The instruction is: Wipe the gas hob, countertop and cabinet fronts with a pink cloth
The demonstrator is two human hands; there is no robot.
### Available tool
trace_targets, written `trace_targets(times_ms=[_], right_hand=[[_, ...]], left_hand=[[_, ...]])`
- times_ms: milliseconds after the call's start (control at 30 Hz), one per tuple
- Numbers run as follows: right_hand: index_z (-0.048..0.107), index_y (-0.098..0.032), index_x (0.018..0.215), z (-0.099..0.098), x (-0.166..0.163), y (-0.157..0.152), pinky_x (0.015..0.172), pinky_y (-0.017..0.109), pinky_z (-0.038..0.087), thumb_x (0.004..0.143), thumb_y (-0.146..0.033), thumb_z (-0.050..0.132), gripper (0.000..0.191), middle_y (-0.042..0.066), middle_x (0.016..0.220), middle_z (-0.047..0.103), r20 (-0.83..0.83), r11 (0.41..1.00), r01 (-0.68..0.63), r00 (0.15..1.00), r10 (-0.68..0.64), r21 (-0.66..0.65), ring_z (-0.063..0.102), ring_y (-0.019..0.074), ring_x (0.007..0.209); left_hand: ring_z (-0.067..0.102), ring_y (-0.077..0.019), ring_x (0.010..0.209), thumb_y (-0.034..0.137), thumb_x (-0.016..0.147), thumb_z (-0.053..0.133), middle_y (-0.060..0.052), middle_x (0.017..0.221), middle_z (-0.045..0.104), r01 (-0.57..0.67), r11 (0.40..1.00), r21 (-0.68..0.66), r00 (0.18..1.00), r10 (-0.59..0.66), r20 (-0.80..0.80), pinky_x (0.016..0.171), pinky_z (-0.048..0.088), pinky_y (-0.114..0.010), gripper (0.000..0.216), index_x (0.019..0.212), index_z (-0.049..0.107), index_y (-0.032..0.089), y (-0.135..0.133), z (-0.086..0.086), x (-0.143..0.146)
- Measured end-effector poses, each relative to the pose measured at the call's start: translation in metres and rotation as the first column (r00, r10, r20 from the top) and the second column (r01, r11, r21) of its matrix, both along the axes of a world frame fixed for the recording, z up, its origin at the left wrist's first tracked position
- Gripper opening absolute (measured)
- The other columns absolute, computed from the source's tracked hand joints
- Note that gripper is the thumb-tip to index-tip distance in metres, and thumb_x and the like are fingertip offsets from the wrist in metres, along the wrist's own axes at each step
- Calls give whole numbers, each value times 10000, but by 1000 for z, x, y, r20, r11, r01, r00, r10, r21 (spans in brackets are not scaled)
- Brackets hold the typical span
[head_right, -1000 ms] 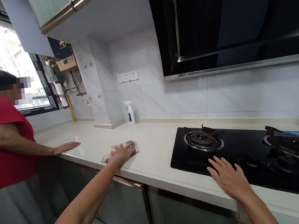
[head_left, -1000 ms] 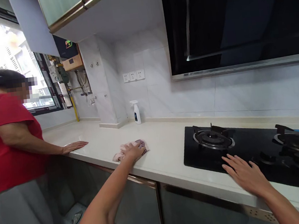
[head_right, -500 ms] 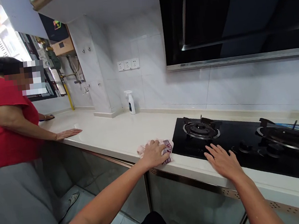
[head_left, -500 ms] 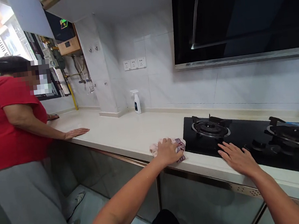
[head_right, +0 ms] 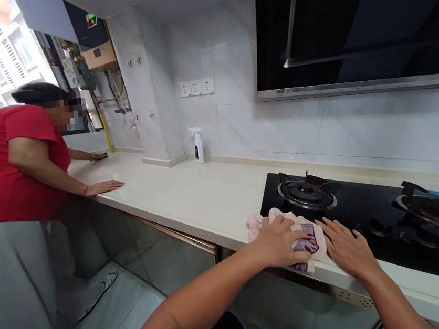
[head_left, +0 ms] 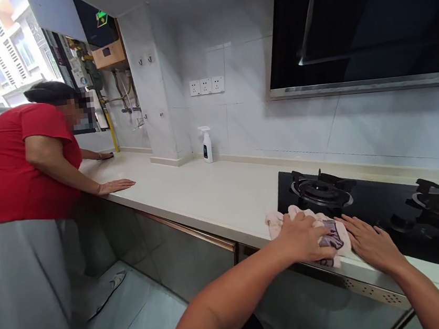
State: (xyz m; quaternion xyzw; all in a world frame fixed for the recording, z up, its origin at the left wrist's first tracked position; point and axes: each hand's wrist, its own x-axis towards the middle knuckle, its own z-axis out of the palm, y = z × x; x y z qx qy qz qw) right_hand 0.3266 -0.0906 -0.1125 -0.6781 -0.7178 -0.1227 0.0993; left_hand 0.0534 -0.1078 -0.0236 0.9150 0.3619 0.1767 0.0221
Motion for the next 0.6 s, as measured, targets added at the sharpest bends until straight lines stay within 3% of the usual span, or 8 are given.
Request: trace_targets(times_ms=[67, 167, 267, 367, 467, 600], right_hand=[[568, -308, 1515, -3, 4, 1, 1212, 596, 354, 988, -431, 175, 669, 21, 1639, 454, 6, 1000, -5, 1000, 5, -1, 379, 285, 1534], [549, -311, 1529, -8, 8, 3, 1206, 629, 350, 972, -520, 170, 706, 15, 1647, 440, -10, 1000, -2, 1000, 2, -3, 360, 304, 1545], [531, -290, 1543, -14, 10, 5, 1217, 634, 334, 947, -576, 165, 756, 19, 1651, 432, -49, 1000, -3, 999, 4, 17, 337, 300, 1558], [549, -296, 1527, -18, 10, 6, 1225, 651, 309, 924, -611, 169, 779, 9, 1651, 426, -69, 1000, -12, 998, 13, 20, 320, 302, 1566], [550, -312, 1522, -24, 17, 10, 1227, 665, 297, 908, -636, 190, 782, 7, 1653, 422, -105, 999, -13, 994, 18, 41, 320, 310, 1565], [608, -275, 1459, -43, 33, 22, 1174, 594, 416, 855, -610, 210, 797, 79, 1581, 526, -179, 997, -23, 983, 36, 71, 455, 302, 1489]], left_hand=[[405, -353, 1444, 721, 883, 535, -77, 1538, 546, 1, 994, -114, 997, -10, -78, 1154, 345, -691, 624, 1387, 633, 367, 1, -2, 7], [378, -324, 1485, 721, 869, 556, -59, 1590, 514, -59, 986, -155, 997, 50, -61, 1172, 352, -660, 628, 1395, 626, 385, 6, -2, -14], [408, -310, 1474, 679, 875, 600, -43, 1587, 528, -175, 976, -127, 985, 174, -17, 1150, 407, -603, 596, 1400, 623, 398, 13, -3, -65], [438, -320, 1445, 572, 910, 624, -50, 1561, 560, -357, 930, -91, 933, 360, 22, 1168, 377, -584, 506, 1373, 661, 371, 22, -5, -129], [417, -351, 1446, 513, 953, 590, -56, 1574, 551, -549, 833, -63, 831, 552, 63, 1195, 260, -674, 449, 1361, 678, 346, 35, -4, -196], [433, -384, 1424, 482, 960, 571, -104, 1533, 580, -784, 618, -51, 607, 782, 140, 1166, 250, -735, 425, 1321, 706, 302, 46, 0, -272]])
